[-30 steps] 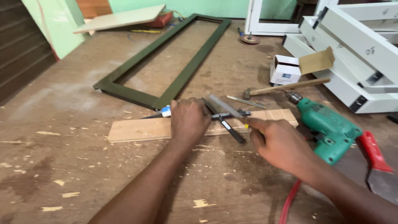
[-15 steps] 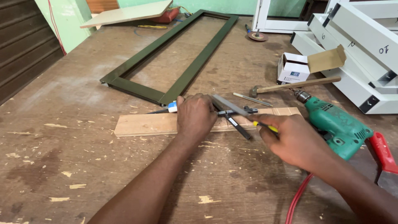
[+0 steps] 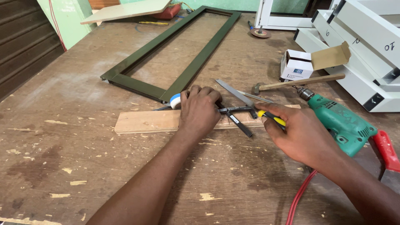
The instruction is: The person measures and marks a small wooden block using a tape measure and pencil. They then use a metal file to smooth the edges of a metal bracket placed on the block. Finally, they use a hammer to tap the bracket and a power drill to drive screws into the wood, securing the bracket in place.
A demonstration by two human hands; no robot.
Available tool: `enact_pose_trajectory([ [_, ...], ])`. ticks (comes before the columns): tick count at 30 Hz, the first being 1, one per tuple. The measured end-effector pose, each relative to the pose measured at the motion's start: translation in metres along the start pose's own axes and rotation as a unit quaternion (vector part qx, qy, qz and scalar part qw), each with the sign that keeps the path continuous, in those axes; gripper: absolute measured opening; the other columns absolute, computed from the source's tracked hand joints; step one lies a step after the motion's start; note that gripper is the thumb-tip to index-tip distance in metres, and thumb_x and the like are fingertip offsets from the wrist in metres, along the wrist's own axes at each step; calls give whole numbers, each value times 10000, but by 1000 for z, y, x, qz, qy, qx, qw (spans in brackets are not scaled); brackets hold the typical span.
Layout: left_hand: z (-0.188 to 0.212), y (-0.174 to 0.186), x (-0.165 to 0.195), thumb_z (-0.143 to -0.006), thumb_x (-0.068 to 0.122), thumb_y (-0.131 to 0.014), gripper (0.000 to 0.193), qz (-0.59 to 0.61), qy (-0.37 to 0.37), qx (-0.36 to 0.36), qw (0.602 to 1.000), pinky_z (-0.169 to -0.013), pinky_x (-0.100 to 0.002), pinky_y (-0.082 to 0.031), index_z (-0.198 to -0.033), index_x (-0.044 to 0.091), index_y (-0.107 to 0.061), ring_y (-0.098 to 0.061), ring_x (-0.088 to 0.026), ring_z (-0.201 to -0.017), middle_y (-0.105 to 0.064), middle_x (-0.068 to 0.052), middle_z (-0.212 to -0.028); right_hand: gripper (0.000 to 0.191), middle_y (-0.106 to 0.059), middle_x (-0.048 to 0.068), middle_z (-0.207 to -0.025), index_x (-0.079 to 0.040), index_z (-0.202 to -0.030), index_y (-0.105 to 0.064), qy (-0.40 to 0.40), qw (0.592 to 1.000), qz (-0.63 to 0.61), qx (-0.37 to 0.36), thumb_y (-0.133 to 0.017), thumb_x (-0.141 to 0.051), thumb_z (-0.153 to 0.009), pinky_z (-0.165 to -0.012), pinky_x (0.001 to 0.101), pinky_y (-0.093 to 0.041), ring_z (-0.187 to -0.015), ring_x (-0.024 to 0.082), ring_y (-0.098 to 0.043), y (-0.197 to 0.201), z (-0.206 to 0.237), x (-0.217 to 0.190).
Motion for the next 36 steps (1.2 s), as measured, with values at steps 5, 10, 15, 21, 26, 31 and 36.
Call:
enact_pose_trajectory([
  [5, -2, 6, 3, -718, 128, -780, 341, -10, -15, 28, 999, -1055, -497, -342, -1058, 144, -756, -551, -286, -1213, -682, -66, -1244, 493, -611, 151, -460, -204, -1371, -668, 47, 998, -10, 47, -692, -314, -891, -420, 428, -418, -357, 233, -512, 6, -1, -5],
  [10, 1, 15, 0, -616, 229, -879, 641, 29, 1, 53, 998, -1040, -497, -373, -1178, 54, -627, -538, -340, -1206, -635, -183, -1219, 569, -690, 198, -558, -64, -1165, -699, -15, 999, 30, 36, -851, -469, -796, -506, 421, -499, -463, 268, -640, -9, -4, 8],
  [15, 0, 9, -4, -683, 218, -865, 508, 15, 40, 23, 999, -1052, -483, -384, -1090, 9, -643, -556, -336, -1168, -639, -172, -1151, 566, -749, 162, -751, -86, -1141, -685, 19, 998, 43, 39, -881, -445, -750, -645, 423, -570, -646, 287, -739, -30, -10, 1],
  [21, 0, 8, -4, -708, 129, -786, 192, 8, 32, 49, 998, -1041, -479, -381, -874, 37, -762, -604, -317, -1038, -711, -144, -934, 477, -761, 160, -853, -66, -1136, -659, 56, 997, -19, 50, -837, -262, -740, -714, 420, -570, -763, 288, -759, -42, -22, -4],
  [26, 0, 6, -5, -678, 121, -768, 150, 25, 31, 51, 998, -990, -460, -402, -805, 41, -779, -629, -316, -969, -726, -148, -845, 380, -754, 141, -794, -64, -1111, -657, 34, 997, -73, 22, -789, -176, -773, -693, 414, -555, -708, 263, -746, -52, -24, -1],
  [31, 0, 4, -7, -706, 124, -769, 137, 18, 41, 47, 998, -977, -458, -402, -816, 43, -783, -631, -313, -968, -727, -154, -825, 373, -743, 126, -793, -56, -1070, -680, 62, 992, -99, 51, -823, -180, -749, -676, 392, -545, -702, 219, -721, -49, -20, -8],
  [36, -3, 1, -9, -704, 116, -767, 148, 17, 42, 45, 998, -951, -452, -402, -833, 48, -789, -641, -297, -948, -734, -149, -827, 346, -731, 108, -737, -35, -1056, -666, 34, 984, -176, 13, -826, -200, -797, -547, 344, -505, -556, 175, -658, -56, -15, -5],
])
Point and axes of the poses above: each hand's wrist, its own z-axis away from the middle knuckle, its own y-axis out of the back of the hand, x = y × z, the point moved 10 cm from there along -z, towards the middle knuckle
